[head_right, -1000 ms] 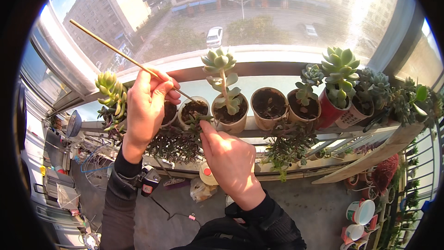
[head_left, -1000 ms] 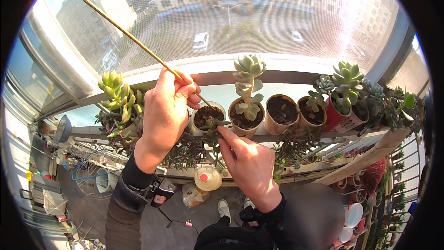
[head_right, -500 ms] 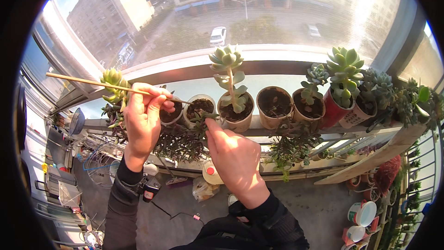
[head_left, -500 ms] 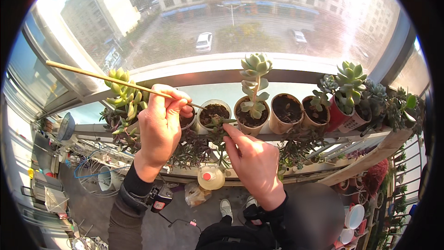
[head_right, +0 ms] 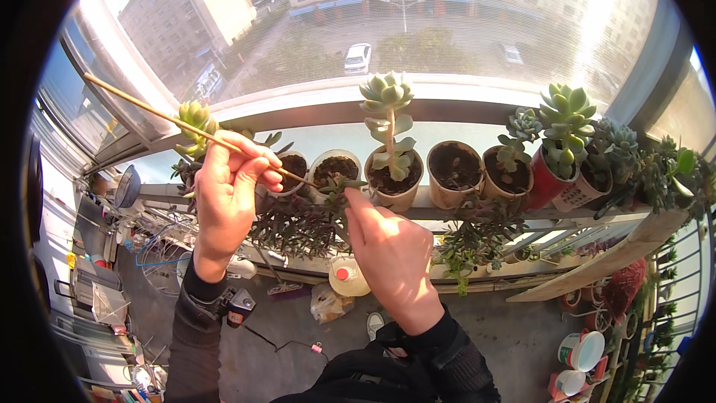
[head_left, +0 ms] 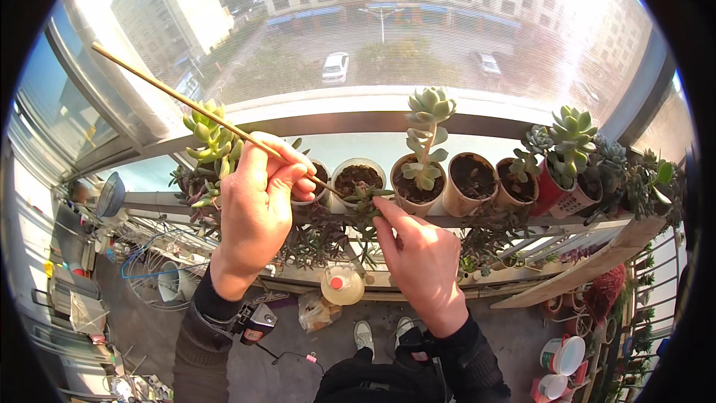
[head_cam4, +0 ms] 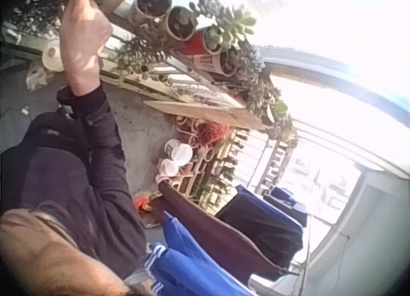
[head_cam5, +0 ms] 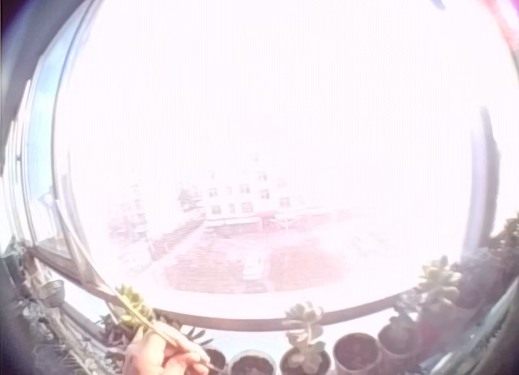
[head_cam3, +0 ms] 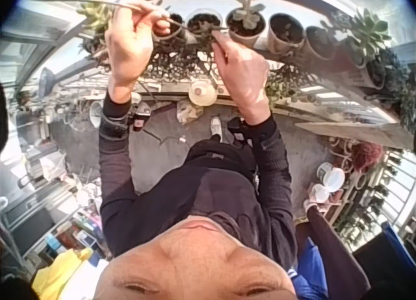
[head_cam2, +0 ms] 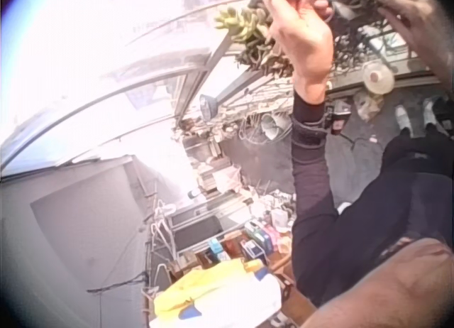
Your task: The person uses a thin wooden stick to gently clean the leaves and soil surface of several potted succulent plants arranged on a balcony railing. The person moves from one pot to the next, carefully removing debris from the plants.
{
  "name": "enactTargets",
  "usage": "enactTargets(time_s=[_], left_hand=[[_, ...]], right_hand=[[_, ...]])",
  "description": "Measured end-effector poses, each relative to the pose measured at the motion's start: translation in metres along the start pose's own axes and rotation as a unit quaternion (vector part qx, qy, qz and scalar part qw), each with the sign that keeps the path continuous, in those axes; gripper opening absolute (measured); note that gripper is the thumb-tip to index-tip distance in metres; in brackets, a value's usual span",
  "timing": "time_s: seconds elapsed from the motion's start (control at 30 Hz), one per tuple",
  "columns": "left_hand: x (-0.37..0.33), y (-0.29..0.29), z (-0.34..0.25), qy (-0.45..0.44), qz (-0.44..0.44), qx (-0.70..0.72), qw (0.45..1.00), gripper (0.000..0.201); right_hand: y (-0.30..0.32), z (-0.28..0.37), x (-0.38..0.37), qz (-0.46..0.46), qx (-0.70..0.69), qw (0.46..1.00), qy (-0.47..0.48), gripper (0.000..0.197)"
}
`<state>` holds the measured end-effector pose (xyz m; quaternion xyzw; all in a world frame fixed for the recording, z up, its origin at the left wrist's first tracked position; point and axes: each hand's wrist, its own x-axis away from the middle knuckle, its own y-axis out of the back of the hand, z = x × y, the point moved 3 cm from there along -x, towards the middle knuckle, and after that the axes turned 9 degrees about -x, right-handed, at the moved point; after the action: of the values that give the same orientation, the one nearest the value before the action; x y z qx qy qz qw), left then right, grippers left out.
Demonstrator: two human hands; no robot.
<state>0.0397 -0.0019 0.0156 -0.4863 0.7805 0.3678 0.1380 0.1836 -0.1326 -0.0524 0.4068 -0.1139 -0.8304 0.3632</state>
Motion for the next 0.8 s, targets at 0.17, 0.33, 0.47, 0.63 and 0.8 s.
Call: enactTargets(time_s=[0.17,0.33,0.47,0.63,0.8], left_hand=[[-0.003,0.001,0.006,0.019,-0.021,0.029,0.999,0.008],[-0.002,0.005,0.009,0.009,0.0,-0.021,1.0,0.008],[-0.001,0.009,0.006,-0.008,-0.017,-0.016,1.0,0.006],[0.001,0.018,-0.01,-0.018,-0.051,0.033,0.998,0.007],[0.024,-0.01,-0.048,-0.1,-0.093,0.104,0.985,0.018]], right_hand=[[0.0,0.0,0.0,-0.001,0.008,1.0,0.002,0.024],[0.0,0.002,0.0,0.002,0.005,1.0,0.001,0.025],[0.0,0.002,0.002,0.003,0.02,1.0,-0.006,0.026],[0.004,0.005,0.002,-0.007,0.018,1.0,0.001,0.027],[0.059,-0.003,0.02,-0.103,0.019,0.994,0.035,0.03]])
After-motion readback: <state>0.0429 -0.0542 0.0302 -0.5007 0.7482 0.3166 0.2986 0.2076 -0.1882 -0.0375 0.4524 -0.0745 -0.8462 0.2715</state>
